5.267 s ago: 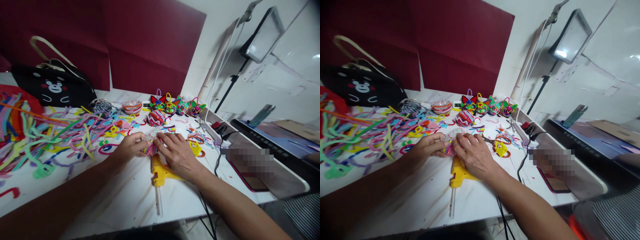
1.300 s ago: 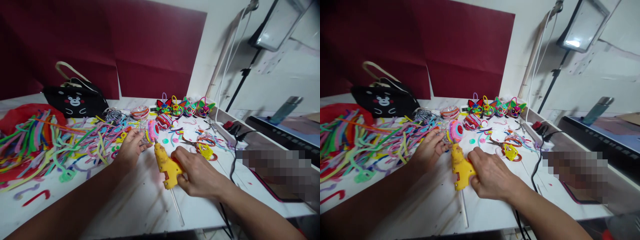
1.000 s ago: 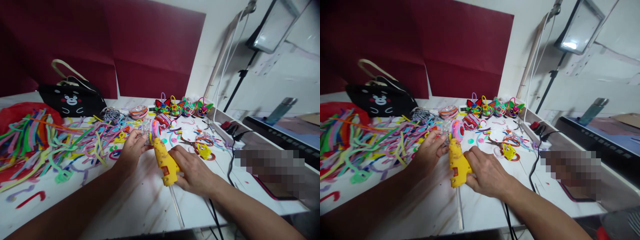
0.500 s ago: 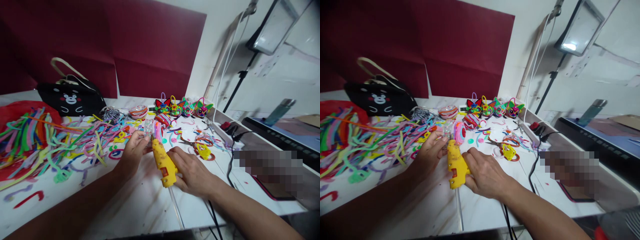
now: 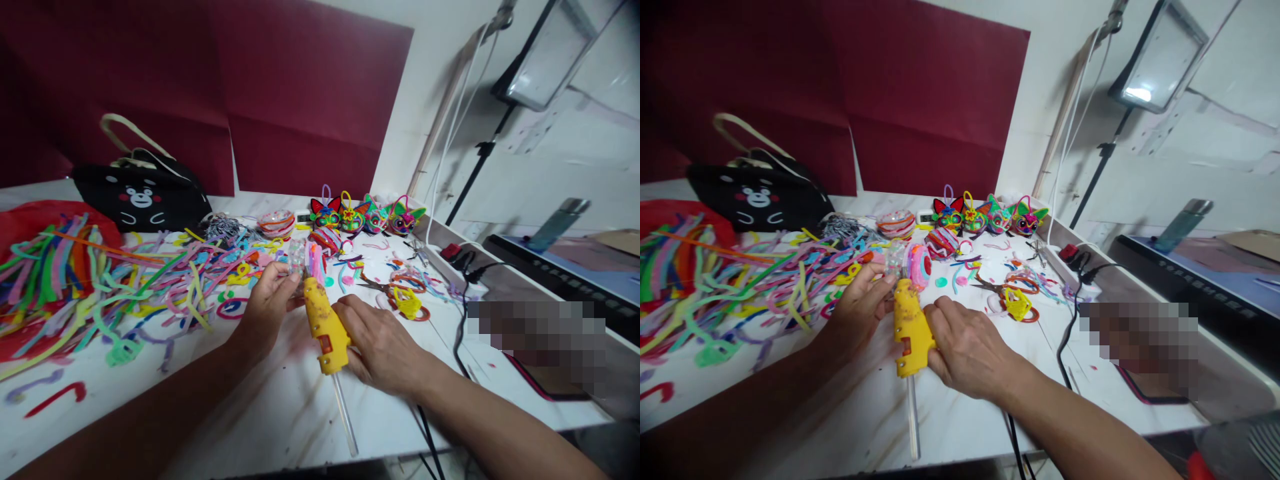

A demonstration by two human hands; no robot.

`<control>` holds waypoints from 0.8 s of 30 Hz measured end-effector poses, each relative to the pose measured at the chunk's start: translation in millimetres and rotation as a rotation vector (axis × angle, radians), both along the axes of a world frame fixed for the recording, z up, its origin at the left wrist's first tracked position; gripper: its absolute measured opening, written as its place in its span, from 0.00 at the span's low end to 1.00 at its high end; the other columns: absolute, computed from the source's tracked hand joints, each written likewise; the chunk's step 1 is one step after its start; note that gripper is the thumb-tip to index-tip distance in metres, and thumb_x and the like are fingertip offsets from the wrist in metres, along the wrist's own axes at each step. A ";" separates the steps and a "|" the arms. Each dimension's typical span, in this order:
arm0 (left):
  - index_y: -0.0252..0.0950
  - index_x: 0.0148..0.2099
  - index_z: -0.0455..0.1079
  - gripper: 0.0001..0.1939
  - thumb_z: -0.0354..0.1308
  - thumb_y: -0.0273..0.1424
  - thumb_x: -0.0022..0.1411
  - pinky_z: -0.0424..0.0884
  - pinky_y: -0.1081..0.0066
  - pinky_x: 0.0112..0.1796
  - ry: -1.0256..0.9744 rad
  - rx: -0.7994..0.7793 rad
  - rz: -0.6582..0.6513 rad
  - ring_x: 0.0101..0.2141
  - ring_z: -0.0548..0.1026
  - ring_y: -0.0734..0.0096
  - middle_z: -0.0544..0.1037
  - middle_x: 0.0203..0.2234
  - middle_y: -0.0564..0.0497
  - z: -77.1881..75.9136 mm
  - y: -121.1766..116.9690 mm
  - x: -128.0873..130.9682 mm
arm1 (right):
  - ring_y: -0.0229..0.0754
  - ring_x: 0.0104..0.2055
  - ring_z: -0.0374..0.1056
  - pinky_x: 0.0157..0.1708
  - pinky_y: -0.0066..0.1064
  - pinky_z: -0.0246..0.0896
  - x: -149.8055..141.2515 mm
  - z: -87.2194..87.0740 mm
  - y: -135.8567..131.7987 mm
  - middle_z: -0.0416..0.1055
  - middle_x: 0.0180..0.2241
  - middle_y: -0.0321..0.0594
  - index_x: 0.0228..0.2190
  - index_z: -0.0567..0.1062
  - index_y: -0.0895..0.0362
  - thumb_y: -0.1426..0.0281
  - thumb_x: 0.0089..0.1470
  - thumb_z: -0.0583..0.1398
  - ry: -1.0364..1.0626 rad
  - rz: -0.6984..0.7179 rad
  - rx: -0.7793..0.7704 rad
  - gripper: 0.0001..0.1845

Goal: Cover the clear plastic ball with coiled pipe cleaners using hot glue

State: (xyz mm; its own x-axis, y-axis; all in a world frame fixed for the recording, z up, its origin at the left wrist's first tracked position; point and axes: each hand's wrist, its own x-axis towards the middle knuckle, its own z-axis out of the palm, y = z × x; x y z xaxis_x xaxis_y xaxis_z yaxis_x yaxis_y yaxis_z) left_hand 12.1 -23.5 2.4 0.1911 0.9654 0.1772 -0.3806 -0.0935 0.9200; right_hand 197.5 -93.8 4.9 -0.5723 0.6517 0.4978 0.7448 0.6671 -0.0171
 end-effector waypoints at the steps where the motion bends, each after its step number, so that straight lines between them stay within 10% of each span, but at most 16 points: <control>1: 0.40 0.38 0.61 0.15 0.65 0.38 0.57 0.73 0.74 0.32 0.002 0.004 0.003 0.27 0.76 0.74 0.76 0.26 0.59 -0.1 -0.2 -0.1 | 0.47 0.36 0.69 0.30 0.35 0.65 -0.3 0.1 -0.4 0.71 0.40 0.47 0.45 0.66 0.61 0.69 0.61 0.56 0.001 -0.001 -0.007 0.12; 24: 0.40 0.38 0.62 0.16 0.66 0.37 0.56 0.75 0.71 0.33 -0.019 -0.024 0.013 0.30 0.78 0.71 0.78 0.27 0.57 2.2 -1.8 1.1 | 0.46 0.34 0.66 0.29 0.34 0.63 -1.1 -1.8 -1.6 0.69 0.37 0.46 0.44 0.65 0.59 0.68 0.63 0.53 0.055 0.015 -0.022 0.10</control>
